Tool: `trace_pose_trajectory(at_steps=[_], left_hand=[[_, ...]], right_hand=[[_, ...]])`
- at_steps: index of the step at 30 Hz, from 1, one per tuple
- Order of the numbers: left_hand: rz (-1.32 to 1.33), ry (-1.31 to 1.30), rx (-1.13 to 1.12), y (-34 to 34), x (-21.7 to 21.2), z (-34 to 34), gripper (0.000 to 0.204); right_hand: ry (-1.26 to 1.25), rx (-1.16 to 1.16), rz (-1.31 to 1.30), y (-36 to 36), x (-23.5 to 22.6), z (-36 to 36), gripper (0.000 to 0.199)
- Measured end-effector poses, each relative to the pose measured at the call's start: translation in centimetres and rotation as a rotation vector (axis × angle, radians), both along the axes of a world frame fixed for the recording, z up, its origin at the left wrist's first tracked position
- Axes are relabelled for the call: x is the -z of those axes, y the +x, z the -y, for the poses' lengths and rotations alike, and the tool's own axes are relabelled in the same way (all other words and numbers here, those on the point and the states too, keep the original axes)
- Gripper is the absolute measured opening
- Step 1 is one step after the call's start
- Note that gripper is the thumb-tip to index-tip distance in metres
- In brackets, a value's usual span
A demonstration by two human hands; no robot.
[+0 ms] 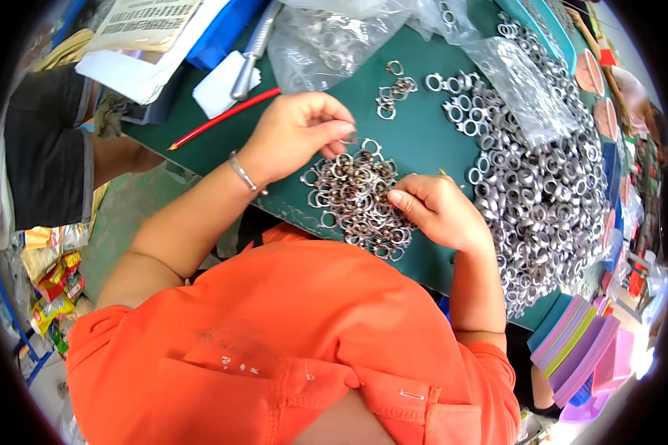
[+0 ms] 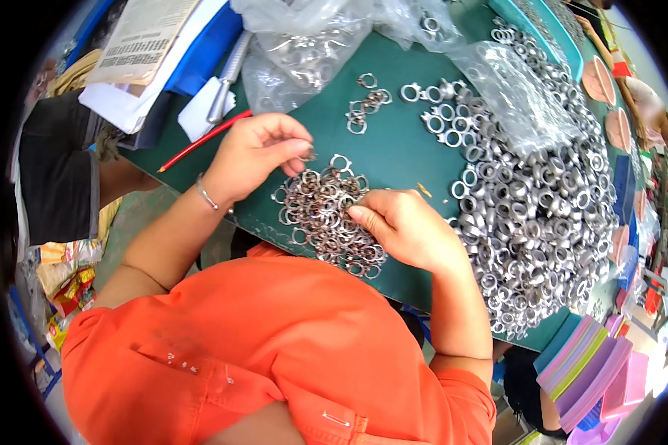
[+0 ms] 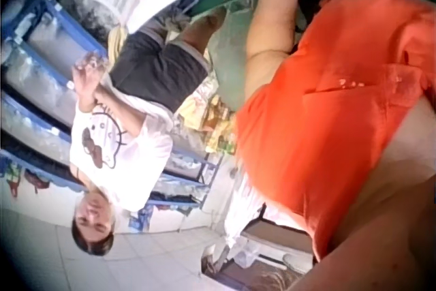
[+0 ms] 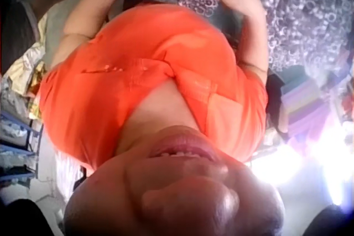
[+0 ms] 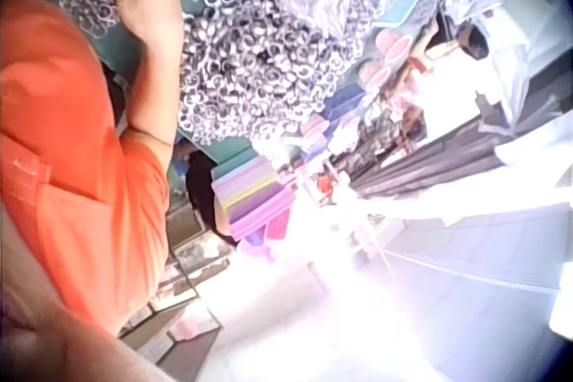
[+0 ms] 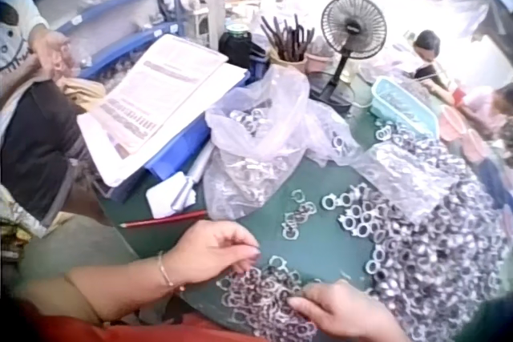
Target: The person assembles metal ring components by hand, picking up individual rings from a pile, joining them together, and placing the sub-assemblies into bags or containers; they also write on a small card and handle a piece of cloth.
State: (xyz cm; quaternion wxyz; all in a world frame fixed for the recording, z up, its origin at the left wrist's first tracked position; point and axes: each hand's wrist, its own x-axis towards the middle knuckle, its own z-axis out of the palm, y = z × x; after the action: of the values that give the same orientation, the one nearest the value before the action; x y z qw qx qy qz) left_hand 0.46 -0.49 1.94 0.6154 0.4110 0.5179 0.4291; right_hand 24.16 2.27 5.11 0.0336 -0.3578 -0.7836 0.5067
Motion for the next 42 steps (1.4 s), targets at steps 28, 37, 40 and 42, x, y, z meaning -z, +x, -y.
trace_pose_trajectory(at_steps=[28,37,40,42], left_hand=[[-0.868,0.757,0.104,3.2,3.2,-4.3,0.022],[-0.877,0.737,0.081,2.6,2.7,-3.8,0.017],[-0.85,0.729,0.04,2.6,2.6,-3.6,0.016],[-0.84,0.739,0.032,2.5,2.6,-3.8,0.016]], right_hand=[[-0.526,0.674,-0.686,-1.2,0.7,-0.2,0.013],[-0.569,0.649,-0.714,-1.5,0.7,0.1,0.013],[-0.304,0.726,-0.574,-1.7,0.8,0.5,0.011],[0.062,0.677,-0.43,-1.3,1.3,0.4,0.009]])
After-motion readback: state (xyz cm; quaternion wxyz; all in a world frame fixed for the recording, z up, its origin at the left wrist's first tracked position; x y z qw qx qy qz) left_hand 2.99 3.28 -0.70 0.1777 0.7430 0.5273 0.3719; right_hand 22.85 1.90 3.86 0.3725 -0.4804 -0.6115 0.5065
